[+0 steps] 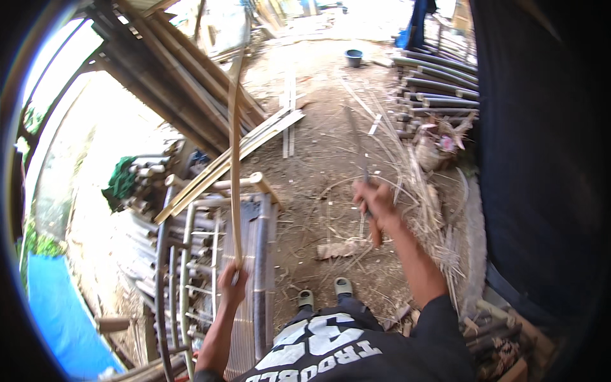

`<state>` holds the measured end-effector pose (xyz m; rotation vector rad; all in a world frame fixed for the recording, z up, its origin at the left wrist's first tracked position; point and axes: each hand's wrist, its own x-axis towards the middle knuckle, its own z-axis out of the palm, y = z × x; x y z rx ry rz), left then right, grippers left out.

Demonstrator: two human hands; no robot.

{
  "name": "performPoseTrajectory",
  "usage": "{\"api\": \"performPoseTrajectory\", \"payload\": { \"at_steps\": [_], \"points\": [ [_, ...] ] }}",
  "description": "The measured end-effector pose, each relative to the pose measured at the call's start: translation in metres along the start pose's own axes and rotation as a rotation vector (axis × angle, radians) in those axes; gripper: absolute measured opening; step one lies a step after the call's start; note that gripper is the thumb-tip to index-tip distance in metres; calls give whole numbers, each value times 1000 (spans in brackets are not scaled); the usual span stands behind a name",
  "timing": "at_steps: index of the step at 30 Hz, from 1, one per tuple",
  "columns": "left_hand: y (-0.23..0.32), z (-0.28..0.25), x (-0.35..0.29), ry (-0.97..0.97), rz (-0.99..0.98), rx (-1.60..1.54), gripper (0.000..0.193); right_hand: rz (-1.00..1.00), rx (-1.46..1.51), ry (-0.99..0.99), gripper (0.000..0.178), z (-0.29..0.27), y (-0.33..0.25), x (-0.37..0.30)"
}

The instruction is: The person uses a large knife to shave and smooth the surface of long, thin bamboo strips. They hold the bamboo with one hand and repeatedly scrape the blade along the length of the strip to remove the outer layer and refine the shape. The person works on multiple strips, occasionally inspecting the finished pieces before continuing.

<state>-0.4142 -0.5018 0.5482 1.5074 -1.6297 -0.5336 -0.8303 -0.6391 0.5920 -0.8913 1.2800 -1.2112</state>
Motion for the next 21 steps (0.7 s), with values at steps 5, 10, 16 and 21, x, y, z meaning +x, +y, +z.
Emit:
{"api": "performPoseTrajectory", "payload": {
  "at_steps": [5, 10, 16, 21],
  "points": [
    [41, 54, 110, -120, -98, -92, 35, 323, 160, -167, 29, 117, 73, -68],
    [98, 115, 96, -129, -296, -678, 30, 149, 633, 132, 30, 145, 80, -58],
    [145, 83, 69, -806, -343, -324, 42, 57, 532, 317, 23, 105, 58, -21],
    [121, 21, 51, -411, 312, 270, 55, -106, 215, 307, 22, 71, 20, 6]
  ]
}}
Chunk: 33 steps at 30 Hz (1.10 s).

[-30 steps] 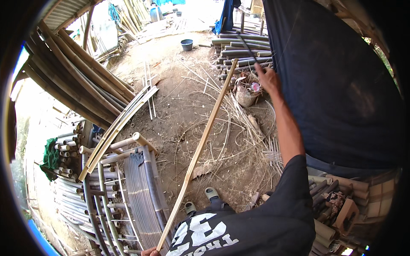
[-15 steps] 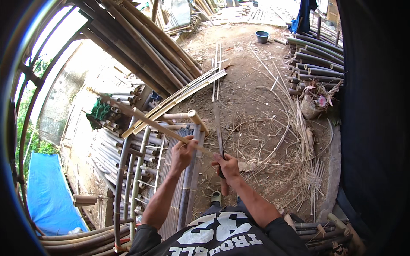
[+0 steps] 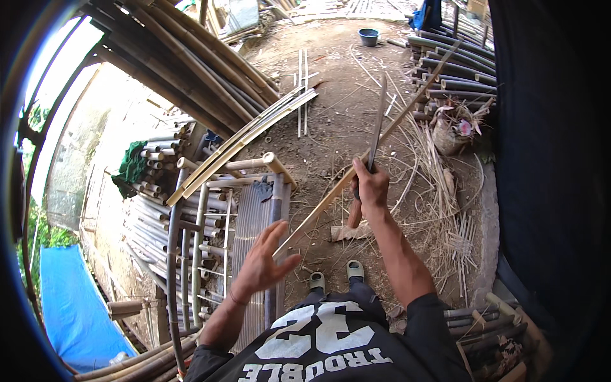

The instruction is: The person uses a large knife to shave and smooth the surface of long, thin bamboo strips. They hold the bamboo with one hand and repeatedly scrape the blade along the length of the strip to remove the outer layer and refine the shape. The person works on multiple strips, occasionally inspecting the finished pieces before continuing.

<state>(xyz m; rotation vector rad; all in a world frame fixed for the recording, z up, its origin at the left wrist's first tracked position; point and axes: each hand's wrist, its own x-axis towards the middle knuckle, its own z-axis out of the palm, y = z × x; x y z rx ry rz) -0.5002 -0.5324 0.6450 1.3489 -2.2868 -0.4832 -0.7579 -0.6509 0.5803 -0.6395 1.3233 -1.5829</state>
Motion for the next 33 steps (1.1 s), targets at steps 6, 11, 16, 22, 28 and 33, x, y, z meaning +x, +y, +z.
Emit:
{"api": "performPoseTrajectory", "payload": {
  "at_steps": [6, 11, 16, 22, 28, 33],
  "points": [
    [-47, 18, -16, -425, -506, -1152, 36, -394, -623, -147, 45, -9, -48, 28],
    [-33, 29, -1, -95, -516, -1145, 33, -733, -1158, -312, 60, 2, -35, -42],
    [-23, 26, 4, 12, -525, -874, 29, -1193, -1180, -456, 58, 9, 8, -90],
    [-21, 21, -28, 93, -414, -696, 28, -1160, -1204, -282, 61, 3, 8, -52],
    [-20, -5, -75, -90, -563, -735, 25, -675, -1223, -84, 63, -7, -52, -27],
    [-21, -2, -88, 26, -482, -819, 19, -927, -1299, -438, 65, 2, -39, -49]
  ]
}}
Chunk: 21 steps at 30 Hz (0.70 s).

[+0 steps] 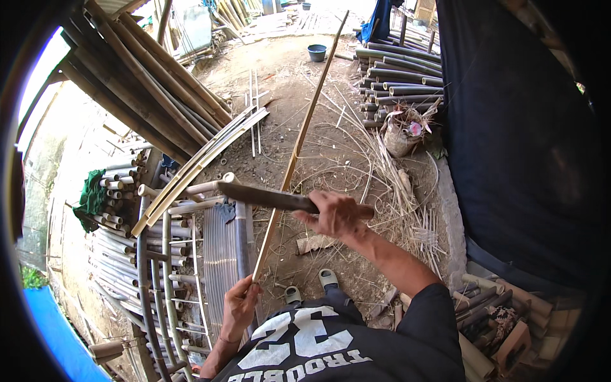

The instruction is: The person uses a large knife to shave and smooth the surface of long, thin bamboo strips. They hold the bamboo with one hand and repeatedly scrape the blade along the length of the strip to remove the outer layer and refine the shape. The person works on multiple strips, occasionally inspecting the finished pieces before continuing.

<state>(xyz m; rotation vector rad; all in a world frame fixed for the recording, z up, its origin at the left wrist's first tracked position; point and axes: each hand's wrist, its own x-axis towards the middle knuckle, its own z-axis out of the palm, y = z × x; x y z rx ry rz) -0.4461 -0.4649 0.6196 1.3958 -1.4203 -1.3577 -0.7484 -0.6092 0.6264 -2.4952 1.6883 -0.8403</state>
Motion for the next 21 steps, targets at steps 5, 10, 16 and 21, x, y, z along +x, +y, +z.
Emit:
{"api": "performPoseTrajectory", "payload": {
  "at_steps": [5, 10, 16, 21],
  "points": [
    [-6, -13, -28, -143, -39, 368, 15, 426, -9, 131, 75, -23, 60, 19],
    [-31, -37, -76, -81, 110, 381, 15, 528, -168, 65, 68, -66, 136, 25],
    [-76, -78, -125, 28, 5, 252, 24, 728, -264, 121, 73, -128, 147, 43],
    [-82, -72, -108, -37, -184, 140, 24, 610, -171, 159, 66, -110, 140, 26]
  ]
}}
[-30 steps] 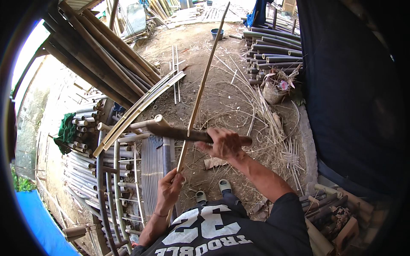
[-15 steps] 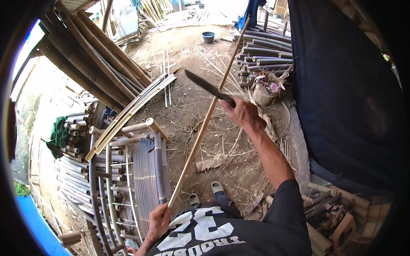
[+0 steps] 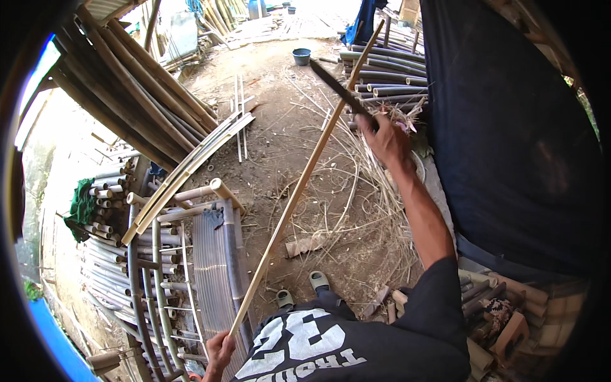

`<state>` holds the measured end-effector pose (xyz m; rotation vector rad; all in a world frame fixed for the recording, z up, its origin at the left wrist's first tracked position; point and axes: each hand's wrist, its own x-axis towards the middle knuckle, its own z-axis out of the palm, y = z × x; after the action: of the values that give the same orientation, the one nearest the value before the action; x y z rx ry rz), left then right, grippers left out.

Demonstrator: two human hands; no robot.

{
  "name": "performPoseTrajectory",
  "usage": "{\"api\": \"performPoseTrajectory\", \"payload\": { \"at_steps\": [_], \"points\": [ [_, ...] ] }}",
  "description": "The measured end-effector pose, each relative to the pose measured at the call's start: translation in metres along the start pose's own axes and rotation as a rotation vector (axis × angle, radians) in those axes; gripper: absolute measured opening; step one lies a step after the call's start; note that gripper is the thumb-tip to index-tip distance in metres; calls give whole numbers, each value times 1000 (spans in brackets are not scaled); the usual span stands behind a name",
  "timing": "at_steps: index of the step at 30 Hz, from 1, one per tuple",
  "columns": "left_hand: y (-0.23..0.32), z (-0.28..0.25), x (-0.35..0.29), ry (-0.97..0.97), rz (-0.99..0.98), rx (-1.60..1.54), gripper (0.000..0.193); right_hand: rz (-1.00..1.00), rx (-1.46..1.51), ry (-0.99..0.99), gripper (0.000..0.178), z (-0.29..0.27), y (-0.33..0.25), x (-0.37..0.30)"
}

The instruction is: The person uses a large knife to shave and smooth the surface of long, thin bamboo strips. They hold the bamboo with one hand and repeatedly scrape the blade along the length of the strip to remove the outer layer and refine the shape. The person works on multiple strips, occasionally inspecting the finished pieces before continuing.

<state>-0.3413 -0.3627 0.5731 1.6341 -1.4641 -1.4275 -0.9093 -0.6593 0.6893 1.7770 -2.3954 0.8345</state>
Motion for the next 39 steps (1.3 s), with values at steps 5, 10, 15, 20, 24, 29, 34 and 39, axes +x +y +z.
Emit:
{"api": "performPoseTrajectory", "payload": {
  "at_steps": [5, 10, 15, 20, 24, 29, 34, 39],
  "points": [
    [86, 61, 100, -132, 12, -405, 35, -508, 171, -35, 59, 71, -88, -143],
    [162, 72, 128, -190, -63, -543, 35, -726, 250, -9, 63, 71, -132, -194],
    [155, 70, 87, -240, -7, -502, 40, -144, 311, -190, 65, 48, -88, -123],
    [131, 65, 78, -209, 39, -489, 38, -563, 201, 5, 66, 64, -85, -127],
    [109, 50, 52, -245, -27, -408, 32, -44, 202, -88, 75, 49, -45, -68],
    [59, 20, 6, -235, -22, -304, 32, 278, 692, 69, 67, 32, -1, -12],
    [53, -12, 23, -619, -165, -22, 46, 245, 1231, 268, 34, 49, -57, -43],
    [125, 27, 115, -721, 297, -287, 70, 268, 1278, -109, 27, 61, -125, -101]
  ]
}}
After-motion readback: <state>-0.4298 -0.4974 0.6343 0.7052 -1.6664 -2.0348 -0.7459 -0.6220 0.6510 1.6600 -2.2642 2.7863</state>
